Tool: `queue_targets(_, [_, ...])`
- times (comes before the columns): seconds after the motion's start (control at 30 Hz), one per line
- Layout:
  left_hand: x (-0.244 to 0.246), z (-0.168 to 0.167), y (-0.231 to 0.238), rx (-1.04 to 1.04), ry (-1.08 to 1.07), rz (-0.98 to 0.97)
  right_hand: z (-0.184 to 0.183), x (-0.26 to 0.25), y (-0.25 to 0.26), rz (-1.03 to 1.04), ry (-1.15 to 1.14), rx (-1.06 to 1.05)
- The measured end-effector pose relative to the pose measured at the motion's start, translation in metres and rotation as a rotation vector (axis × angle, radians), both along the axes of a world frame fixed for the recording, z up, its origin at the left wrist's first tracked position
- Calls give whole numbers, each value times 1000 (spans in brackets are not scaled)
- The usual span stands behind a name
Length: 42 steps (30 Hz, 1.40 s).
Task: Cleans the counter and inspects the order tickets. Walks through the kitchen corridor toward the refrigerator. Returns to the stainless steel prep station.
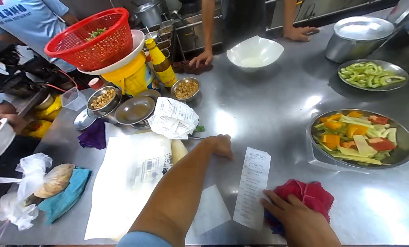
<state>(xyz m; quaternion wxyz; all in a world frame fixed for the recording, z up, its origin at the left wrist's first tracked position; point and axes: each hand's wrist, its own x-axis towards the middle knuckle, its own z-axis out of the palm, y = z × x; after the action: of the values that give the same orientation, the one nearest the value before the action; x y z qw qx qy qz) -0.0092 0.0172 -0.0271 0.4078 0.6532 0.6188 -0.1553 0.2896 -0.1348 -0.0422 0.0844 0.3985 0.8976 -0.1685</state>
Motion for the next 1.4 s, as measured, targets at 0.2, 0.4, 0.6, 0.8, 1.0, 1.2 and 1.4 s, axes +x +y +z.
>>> queue_targets(0.2, [1, 1, 0, 1, 14, -12, 0, 0, -1, 2, 11, 24])
queue_targets(0.4, [1, 0, 0, 5, 18, -27, -3, 1, -2, 5, 24, 59])
queue_targets(0.6, [0, -1, 0, 10, 20, -18, 0, 0, -1, 1, 30, 41])
queue_targets(0.8, [2, 3, -1, -2, 23, -8, 1, 0, -1, 6, 32, 44])
queue_targets(1.0, [3, 6, -1, -10, 24, -7, -1, 0, -1, 14, 42, 61])
queue_targets(1.2, [4, 8, -1, -20, 33, -17, -1, 0, -1, 16, 33, 59])
queue_targets(1.4, [2, 3, 1, -14, 28, -16, -1, -1, -1, 8, 11, 49])
